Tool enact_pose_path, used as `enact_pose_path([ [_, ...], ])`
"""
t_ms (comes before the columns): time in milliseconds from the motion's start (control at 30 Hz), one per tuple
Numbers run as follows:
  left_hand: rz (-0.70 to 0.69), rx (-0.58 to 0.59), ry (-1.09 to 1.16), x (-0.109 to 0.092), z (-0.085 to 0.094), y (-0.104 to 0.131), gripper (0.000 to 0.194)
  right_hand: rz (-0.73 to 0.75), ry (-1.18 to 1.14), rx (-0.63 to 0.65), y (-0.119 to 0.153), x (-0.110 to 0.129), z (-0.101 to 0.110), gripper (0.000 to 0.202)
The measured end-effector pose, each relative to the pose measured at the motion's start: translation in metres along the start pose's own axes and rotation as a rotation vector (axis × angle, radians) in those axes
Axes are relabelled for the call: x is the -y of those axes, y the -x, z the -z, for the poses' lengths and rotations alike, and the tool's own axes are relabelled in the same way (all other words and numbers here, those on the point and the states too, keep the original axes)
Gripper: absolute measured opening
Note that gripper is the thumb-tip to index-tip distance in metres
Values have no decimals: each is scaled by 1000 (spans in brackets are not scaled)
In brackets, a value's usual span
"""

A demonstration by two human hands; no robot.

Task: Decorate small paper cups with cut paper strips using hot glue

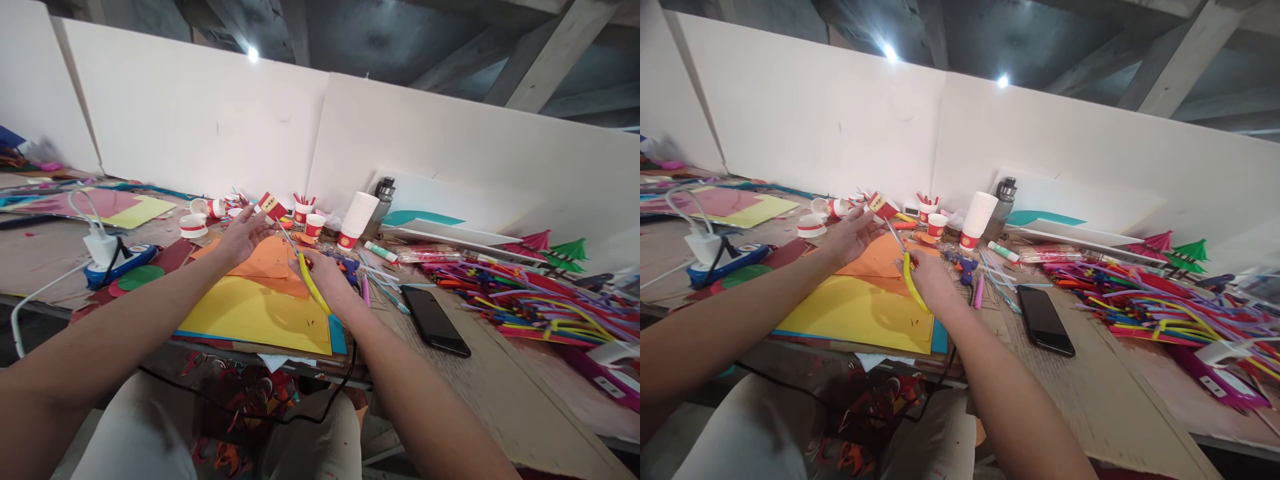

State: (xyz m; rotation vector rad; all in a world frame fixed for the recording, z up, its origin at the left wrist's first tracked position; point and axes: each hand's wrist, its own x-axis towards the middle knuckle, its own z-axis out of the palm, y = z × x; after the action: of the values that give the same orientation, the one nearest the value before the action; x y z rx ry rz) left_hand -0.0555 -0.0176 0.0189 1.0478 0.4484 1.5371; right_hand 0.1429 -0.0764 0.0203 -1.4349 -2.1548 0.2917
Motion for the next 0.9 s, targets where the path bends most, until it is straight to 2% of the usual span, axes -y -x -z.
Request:
enact_pose_path([
  [633,27,-36,28,5,5,-4,22,-4,20,17,1,3,1,32],
  [900,32,-51,36,4,7,-5,19,31,13,-22,2,1,1,36],
])
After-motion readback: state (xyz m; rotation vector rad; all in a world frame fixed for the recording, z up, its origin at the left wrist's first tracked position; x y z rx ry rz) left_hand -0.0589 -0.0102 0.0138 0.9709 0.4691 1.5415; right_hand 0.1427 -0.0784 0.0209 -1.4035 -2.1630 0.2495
